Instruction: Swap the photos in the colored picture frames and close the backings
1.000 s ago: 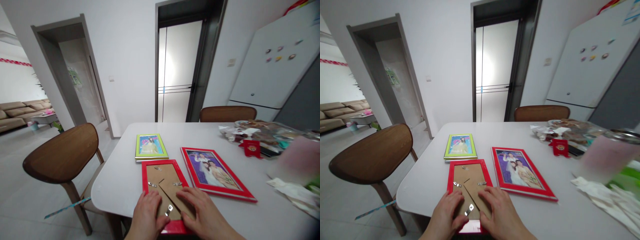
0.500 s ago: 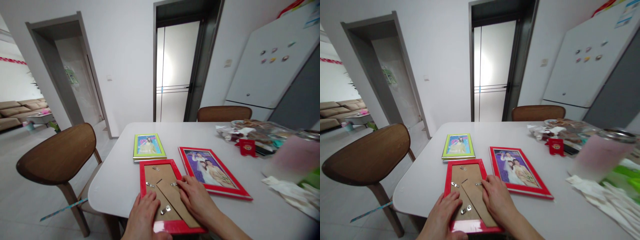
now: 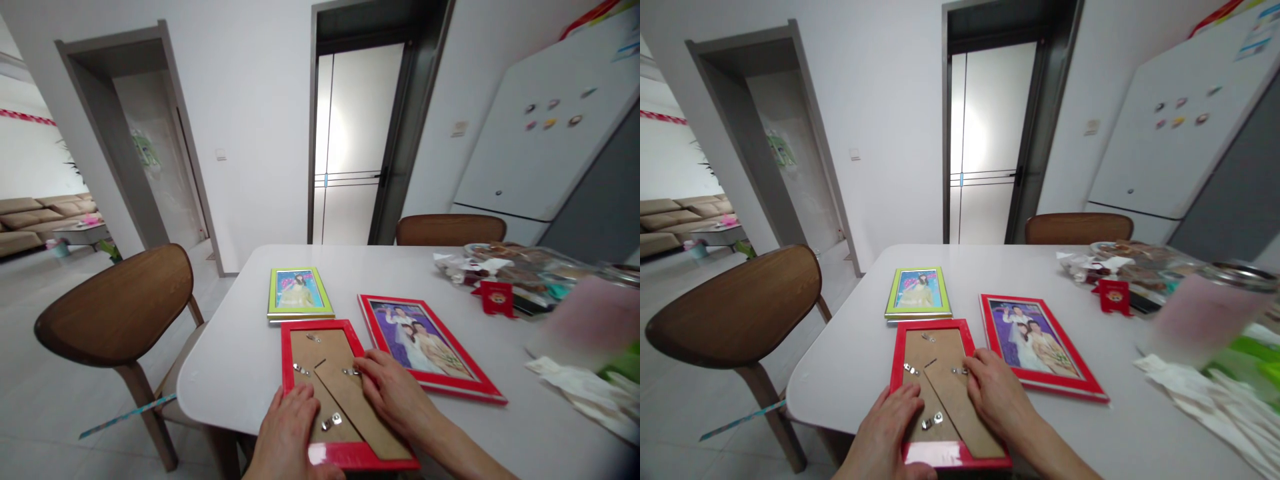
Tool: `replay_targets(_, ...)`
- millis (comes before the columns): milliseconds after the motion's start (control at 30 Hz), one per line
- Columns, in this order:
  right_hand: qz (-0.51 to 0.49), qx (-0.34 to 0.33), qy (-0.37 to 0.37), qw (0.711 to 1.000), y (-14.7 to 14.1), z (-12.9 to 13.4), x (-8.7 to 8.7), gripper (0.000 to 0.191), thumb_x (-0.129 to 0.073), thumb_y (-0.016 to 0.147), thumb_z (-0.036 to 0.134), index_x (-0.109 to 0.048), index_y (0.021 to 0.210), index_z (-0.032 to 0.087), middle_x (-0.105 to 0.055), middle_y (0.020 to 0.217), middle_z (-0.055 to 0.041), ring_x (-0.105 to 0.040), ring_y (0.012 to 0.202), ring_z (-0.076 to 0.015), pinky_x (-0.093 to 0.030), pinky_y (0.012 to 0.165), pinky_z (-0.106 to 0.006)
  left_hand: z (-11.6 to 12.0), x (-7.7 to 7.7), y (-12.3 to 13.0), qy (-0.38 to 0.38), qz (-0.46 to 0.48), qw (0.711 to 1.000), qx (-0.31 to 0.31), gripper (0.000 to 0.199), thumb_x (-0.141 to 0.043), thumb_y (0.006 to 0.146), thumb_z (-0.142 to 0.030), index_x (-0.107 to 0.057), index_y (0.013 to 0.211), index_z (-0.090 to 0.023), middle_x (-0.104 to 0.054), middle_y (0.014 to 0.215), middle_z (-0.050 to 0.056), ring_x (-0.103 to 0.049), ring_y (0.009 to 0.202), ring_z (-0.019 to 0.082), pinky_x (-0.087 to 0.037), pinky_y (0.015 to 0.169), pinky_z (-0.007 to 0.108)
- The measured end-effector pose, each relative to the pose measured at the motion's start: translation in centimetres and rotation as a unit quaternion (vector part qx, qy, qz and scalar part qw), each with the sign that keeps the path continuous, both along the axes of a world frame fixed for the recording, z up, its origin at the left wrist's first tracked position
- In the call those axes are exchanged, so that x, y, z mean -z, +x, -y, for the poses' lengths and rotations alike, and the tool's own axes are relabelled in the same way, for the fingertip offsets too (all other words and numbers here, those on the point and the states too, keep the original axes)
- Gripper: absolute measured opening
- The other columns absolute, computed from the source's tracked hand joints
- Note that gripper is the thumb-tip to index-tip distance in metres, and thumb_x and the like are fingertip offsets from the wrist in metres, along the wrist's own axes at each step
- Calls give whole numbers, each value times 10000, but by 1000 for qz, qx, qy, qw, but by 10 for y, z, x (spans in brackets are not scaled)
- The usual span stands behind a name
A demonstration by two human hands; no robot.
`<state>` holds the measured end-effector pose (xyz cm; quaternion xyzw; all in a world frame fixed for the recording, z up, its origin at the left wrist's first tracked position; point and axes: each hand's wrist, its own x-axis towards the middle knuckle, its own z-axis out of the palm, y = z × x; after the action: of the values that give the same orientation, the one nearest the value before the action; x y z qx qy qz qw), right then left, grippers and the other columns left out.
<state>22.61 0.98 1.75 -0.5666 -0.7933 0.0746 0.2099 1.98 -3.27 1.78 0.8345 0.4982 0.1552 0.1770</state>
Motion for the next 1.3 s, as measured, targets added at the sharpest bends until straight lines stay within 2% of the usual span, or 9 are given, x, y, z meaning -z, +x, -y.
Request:
replay_targets(100,0,-2,11,1000,-7,-10,-2,298,-357,778,174,-600,948,144,-557,892,-87,-491,843,-179,-368,771,-286,-1,2,-1,-3,8,1000,1,684,-757,408,-401,-559,999,-118,-459,1209,196,-422,1102,351,-291,928,541)
replay_targets(233,23,-36,14,999,-33,-33,-1,306,-343,796,164,-595,969,167,-569,896,-77,-491,841,-161,-360,743,-255,-2,4,-3,-12,9,1000,-5,629,-761,407,-406,-572,941,-132,-460,1218,172,-419,1110,333,-291,945,511)
replay_targets(433,63,-37,13,997,-58,-61,5,272,-360,799,181,-629,830,161,-572,847,-88,-481,801,-174,-340,709,-269,-3,4,-4,-30,4,1000,-1,620,-767,398,-420,-566,920,-153,-453,1232,146,-403,1129,314,-268,964,498)
replay_targets(567,82,-25,8,996,-58,-64,7,261,-374,797,212,-628,796,151,-567,856,-102,-478,819,-194,-335,721,-285,-4,6,-3,-41,4,999,0,618,-766,403,-424,-563,914,-142,-445,1238,148,-392,1139,309,-266,968,494)
replay_targets(733,86,2,4,996,-58,-66,1,247,-393,791,229,-616,872,160,-568,927,-105,-484,892,-201,-338,736,-274,-3,7,-3,-38,4,999,0,621,-765,407,-423,-565,922,-139,-442,1240,151,-387,1142,310,-261,972,489)
replay_targets(900,71,50,-14,996,-61,-77,-1,228,-424,773,258,-623,725,158,-606,842,-95,-553,749,-173,-357,613,-247,-4,6,-4,-45,5,999,0,630,-766,413,-413,-563,949,-149,-431,1248,153,-382,1144,318,-237,969,515)
replay_targets(1133,35,126,-15,991,-65,-87,9,194,-420,741,217,-603,762,156,-629,795,-104,-574,684,-203,-324,521,-255,-1,9,-5,-44,25,999,2,508,-758,449,-367,-583,882,-167,-465,1233,104,-405,1133,278,-251,983,458)
replay_targets(1200,25,120,-12,992,-64,-86,8,208,-412,751,224,-604,765,147,-630,790,-108,-570,678,-195,-329,532,-254,0,9,-6,-45,33,998,1,493,-762,443,-354,-587,866,-172,-473,1228,90,-411,1128,271,-257,984,443)
replay_targets(1300,9,72,-5,997,-60,-77,5,234,-395,777,239,-609,791,146,-630,791,-89,-559,704,-166,-349,586,-241,2,5,-6,-49,43,998,-7,518,-772,427,-335,-591,884,-173,-485,1217,90,-419,1119,271,-254,987,436)
